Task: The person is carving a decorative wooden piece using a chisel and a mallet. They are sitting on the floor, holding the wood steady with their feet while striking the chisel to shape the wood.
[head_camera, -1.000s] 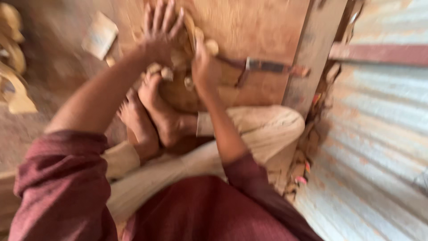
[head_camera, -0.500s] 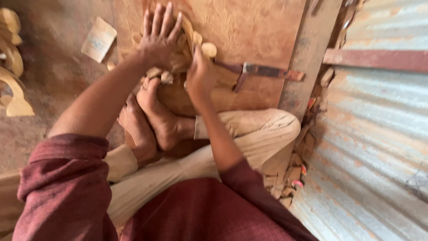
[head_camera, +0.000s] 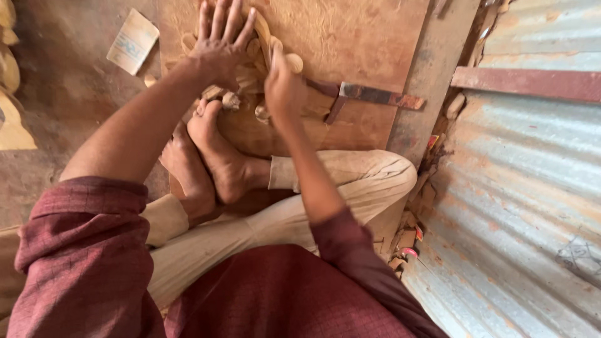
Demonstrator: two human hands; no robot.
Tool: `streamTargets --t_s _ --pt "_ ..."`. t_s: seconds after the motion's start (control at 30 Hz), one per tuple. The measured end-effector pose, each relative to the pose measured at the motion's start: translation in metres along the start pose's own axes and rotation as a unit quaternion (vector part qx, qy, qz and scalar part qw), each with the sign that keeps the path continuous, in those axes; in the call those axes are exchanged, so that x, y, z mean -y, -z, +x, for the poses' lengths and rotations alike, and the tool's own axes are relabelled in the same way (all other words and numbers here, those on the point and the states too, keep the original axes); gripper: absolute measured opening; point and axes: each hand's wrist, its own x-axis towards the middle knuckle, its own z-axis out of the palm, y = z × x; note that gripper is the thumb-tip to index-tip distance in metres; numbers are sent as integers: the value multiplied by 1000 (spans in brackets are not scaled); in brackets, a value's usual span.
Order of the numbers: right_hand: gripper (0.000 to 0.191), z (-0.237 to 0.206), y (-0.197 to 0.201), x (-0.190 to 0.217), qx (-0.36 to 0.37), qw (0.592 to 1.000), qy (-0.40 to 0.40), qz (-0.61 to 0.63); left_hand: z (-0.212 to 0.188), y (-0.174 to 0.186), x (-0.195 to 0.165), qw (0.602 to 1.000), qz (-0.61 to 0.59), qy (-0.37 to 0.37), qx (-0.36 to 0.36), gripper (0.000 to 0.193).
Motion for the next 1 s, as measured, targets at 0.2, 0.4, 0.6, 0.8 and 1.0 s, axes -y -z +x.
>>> streamTargets --t_s 0.2,0.4,0.6,0.8,1.0 --pt "32 -4 2 4 -63 989 106 76 2 6 1 998 67 -4 -5 158" --pt "36 -1 7 10 57 996 -69 -21 3 -5 6 1000 16 -2 8 161" --pt "32 -10 9 2 -73 988 133 -7 2 -7 4 1000 21 -3 -17 154" --pt "43 -11 3 -9 80 996 -18 -44 -4 -8 1 998 47 -34 24 96" --pt "36 -11 4 -3 32 999 28 -34 6 -20 7 991 -91 -10 -95 130"
